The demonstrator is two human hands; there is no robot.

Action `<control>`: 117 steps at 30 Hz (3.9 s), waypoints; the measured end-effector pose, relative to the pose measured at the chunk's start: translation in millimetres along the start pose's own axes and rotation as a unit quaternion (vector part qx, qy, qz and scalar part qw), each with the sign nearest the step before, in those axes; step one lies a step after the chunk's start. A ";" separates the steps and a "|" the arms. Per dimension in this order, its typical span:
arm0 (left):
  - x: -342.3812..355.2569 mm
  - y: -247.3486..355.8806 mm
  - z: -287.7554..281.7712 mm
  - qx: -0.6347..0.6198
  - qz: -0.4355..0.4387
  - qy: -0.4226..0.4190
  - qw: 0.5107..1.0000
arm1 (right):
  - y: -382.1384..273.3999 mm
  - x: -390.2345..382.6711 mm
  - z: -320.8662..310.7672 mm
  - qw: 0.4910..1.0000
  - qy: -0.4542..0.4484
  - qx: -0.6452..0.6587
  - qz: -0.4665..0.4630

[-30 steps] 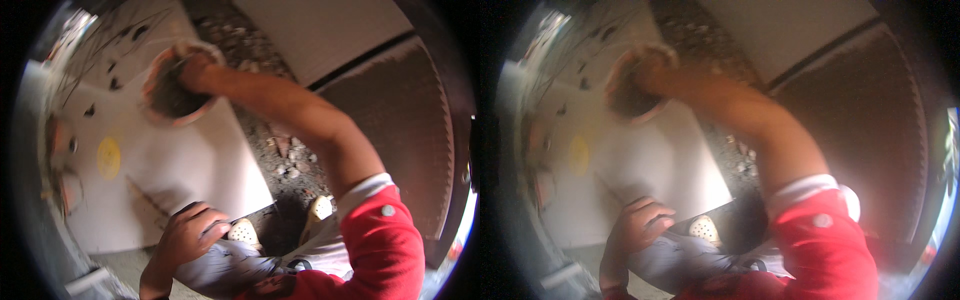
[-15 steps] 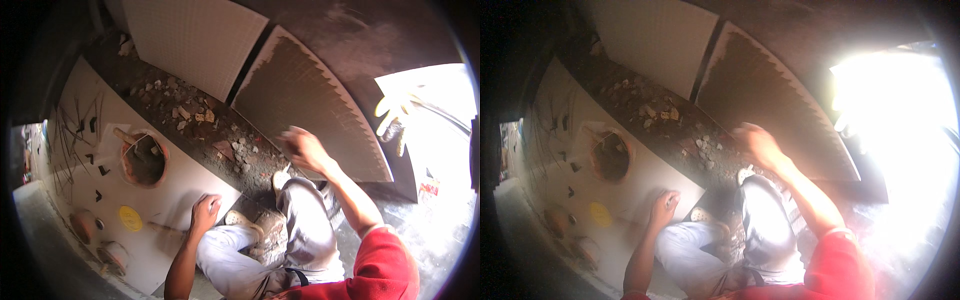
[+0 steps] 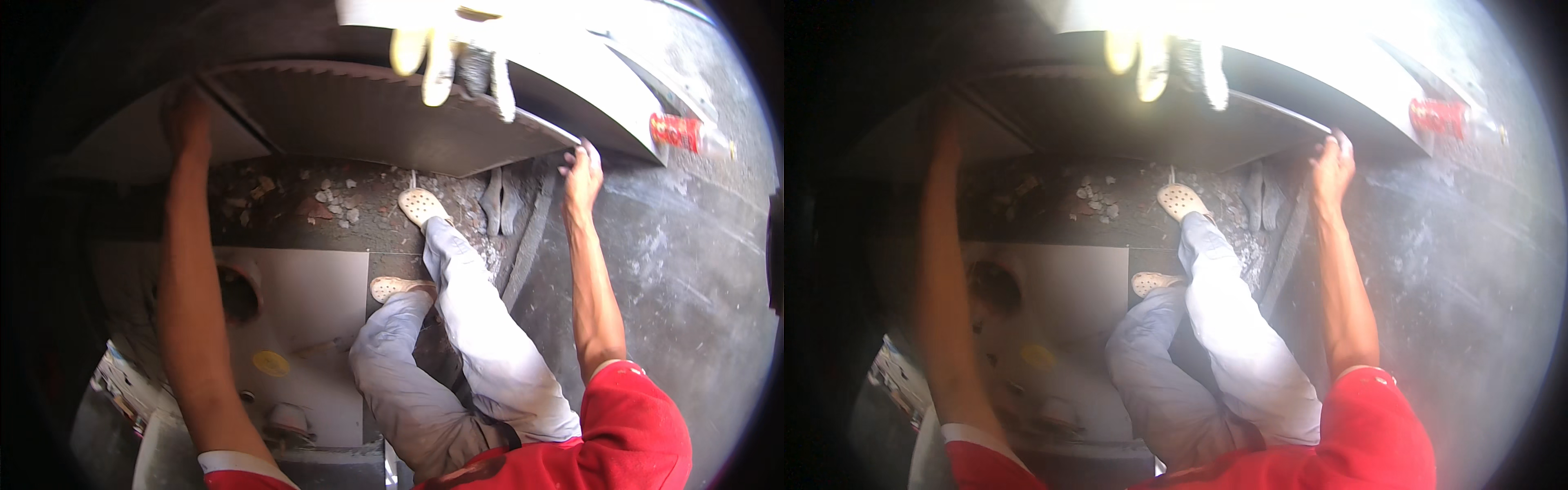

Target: The person scoops cement from a bucket and spreads it onto a ceramic tile using a notched trowel. They then place the tile onto the prepared floor area and tap it with a rubber mallet to secure it.

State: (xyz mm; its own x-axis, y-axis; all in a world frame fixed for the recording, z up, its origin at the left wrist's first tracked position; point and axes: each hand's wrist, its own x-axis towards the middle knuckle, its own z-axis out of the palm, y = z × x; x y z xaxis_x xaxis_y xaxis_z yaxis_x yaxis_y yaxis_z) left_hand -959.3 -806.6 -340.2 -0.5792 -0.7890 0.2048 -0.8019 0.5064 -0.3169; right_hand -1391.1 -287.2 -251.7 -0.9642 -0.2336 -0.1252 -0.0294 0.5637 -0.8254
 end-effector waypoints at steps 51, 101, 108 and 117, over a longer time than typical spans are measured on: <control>-125.3 14.0 -165.4 -0.534 -0.554 -0.109 0.629 | -11.3 -86.6 -70.7 0.828 -0.253 -0.006 0.500; -285.0 54.8 -186.2 -0.504 -0.668 -0.086 0.541 | -160.1 -76.2 -177.0 0.762 -0.348 -0.423 0.347; -331.3 49.4 -235.3 -0.512 -0.719 -0.053 0.468 | -170.6 -73.6 -175.7 0.792 -0.359 -0.419 0.261; -402.9 49.3 -329.8 -0.473 -0.803 0.001 0.363 | -202.9 -64.6 -182.8 0.727 -0.437 -0.509 0.143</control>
State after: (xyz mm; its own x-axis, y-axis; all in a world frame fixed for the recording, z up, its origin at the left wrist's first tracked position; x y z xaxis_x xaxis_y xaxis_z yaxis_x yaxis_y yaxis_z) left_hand -813.8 -349.0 -132.9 0.7464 -0.3321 -0.5767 0.2020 -0.7127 0.6718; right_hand -1371.0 -241.7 24.5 -0.4460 -0.1557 -0.8814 -0.4704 0.8785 0.0828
